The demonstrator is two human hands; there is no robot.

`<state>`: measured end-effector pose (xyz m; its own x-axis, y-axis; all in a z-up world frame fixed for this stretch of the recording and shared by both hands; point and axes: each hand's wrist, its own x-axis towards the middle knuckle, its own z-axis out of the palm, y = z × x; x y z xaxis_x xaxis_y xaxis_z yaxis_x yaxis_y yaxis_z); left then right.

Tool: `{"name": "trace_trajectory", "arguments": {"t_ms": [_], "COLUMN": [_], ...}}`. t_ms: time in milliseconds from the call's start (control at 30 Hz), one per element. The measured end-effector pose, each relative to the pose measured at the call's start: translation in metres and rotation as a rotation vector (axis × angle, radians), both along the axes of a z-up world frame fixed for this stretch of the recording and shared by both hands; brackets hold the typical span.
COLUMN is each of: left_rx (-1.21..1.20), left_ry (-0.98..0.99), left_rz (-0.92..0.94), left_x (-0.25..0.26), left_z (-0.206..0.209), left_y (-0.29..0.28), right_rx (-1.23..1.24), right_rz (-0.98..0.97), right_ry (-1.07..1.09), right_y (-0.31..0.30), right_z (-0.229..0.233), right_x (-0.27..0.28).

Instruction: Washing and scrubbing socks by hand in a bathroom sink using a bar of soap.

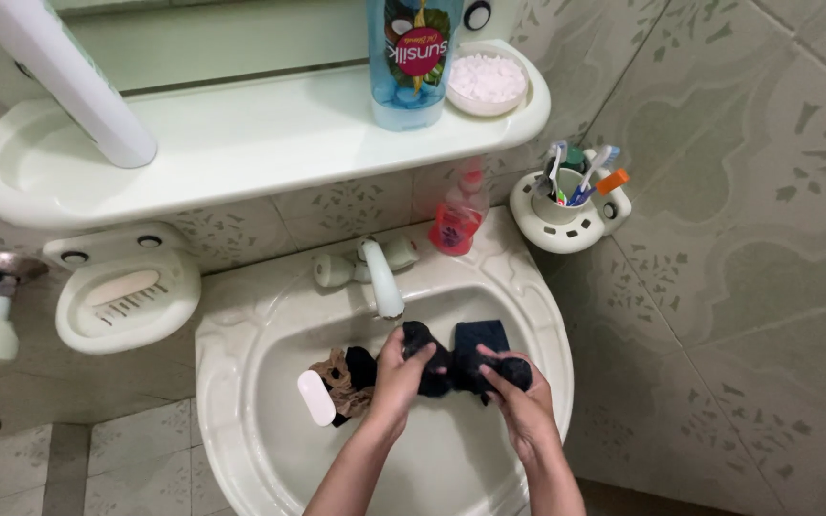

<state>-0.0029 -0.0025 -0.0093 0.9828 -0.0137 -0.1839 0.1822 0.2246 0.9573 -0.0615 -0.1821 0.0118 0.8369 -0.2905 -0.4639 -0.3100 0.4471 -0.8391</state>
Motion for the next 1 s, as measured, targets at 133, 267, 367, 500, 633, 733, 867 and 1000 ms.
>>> {"name": "trace_trajectory", "arguments": {"t_ms": [133,267,367,500,633,733,867,1000], "left_rx": [-0.129,0.282,0.431,0.327,-0.235,-0.604,-0.493,-0.080], "left_ry": [0.173,-0.037,-0.253,-0.206,0.118,0.206,0.275,0.253], "left_rz": [-0.063,-0.088,-0.030,0.036,0.008,-0.123,-0.116,-0.135], "left_x": [-0.005,-0.009,-0.010,-0.008,-0.010,-0.010,-0.010,-0.015], "left_z": [0.038,0.043,0.017,-0.012,0.021,0.046,0.047,-0.004], "left_y": [0.001,0.002,-0.002,-0.008,-0.007,-0.003,-0.005,-0.022], "right_rx": [-0.048,-0.165,-0.069,0.424,0.666,0.680,0.392,0.094], "right_rz": [-0.052,-0.089,-0.121,-0.034,0.022,-0.035,-0.110,-0.097], "right_ry": [0.087,0.216,0.190,0.120,0.081,0.032,-0.006,0.048], "right_y": [-0.002,0.009,-0.002,-0.012,-0.020,-0.029,-0.004,0.022], "right_z": [-0.012,0.003,-0.032,-0.061,-0.111,-0.160,-0.095,-0.035], "right_x": [0.003,0.003,-0.002,0.003,0.005,0.004,0.009,0.011]}}
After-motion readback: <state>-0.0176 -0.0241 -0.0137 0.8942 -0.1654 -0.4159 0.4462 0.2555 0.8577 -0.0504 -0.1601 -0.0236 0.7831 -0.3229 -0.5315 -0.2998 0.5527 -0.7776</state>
